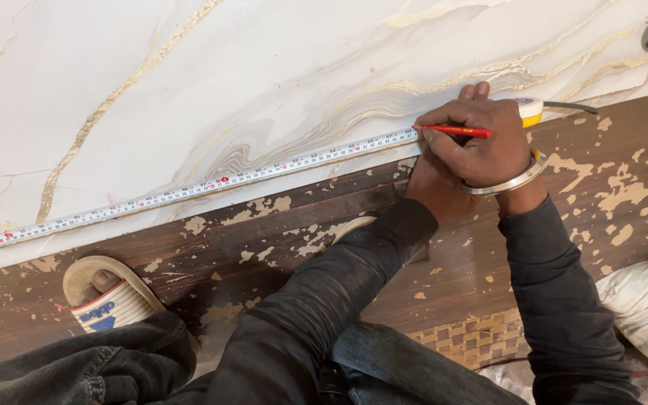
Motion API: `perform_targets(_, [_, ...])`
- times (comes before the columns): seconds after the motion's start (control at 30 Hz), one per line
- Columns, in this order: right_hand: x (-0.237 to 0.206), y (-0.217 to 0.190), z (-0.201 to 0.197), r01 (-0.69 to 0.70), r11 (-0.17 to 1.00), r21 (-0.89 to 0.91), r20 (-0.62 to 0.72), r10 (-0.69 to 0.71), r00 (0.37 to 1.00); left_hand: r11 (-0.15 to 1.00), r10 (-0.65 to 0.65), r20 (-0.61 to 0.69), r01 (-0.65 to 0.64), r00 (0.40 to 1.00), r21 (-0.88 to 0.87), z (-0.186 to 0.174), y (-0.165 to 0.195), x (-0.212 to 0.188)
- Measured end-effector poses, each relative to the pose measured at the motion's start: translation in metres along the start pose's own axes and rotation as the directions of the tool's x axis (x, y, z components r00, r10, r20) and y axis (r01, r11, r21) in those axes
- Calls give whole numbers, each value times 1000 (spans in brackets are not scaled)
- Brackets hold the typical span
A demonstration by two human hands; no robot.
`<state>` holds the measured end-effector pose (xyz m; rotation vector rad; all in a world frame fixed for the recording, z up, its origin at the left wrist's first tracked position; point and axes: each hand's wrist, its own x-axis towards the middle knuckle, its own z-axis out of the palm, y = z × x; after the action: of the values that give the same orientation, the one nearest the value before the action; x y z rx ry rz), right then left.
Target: The person kneels on the workshop floor beside large marble-patterned panels and measures them with a tape measure, holding the tape case in one hand while stretching the blade along the panel edge. They use a red pencil to make marks along the tape at several positions, repositioning the tape to measure different sections of the panels.
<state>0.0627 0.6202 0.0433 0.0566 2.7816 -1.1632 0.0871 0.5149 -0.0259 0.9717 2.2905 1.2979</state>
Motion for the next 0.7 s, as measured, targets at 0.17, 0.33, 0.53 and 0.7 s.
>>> perform_targets(0.17, [1, 0, 0, -1, 1000, -19, 2, 1, 1000, 1000, 16, -68, -15, 998, 11, 4, -2, -5])
perform_targets(0.33, [1, 2, 1, -35, 999, -5, 7, 35, 999, 1000, 3, -53, -4, 999, -13, 5, -3, -8])
perform_targets(0.53, [-2, 3, 2, -32, 999, 3, -1, 32, 1000, 998, -10, -13, 11, 1000, 63, 6, -3, -5])
perform_targets(0.7, [-2, 4, 1, -12, 1000, 28, 5, 12, 1000, 999, -11, 27, 11, 1000, 35, 5, -4, -4])
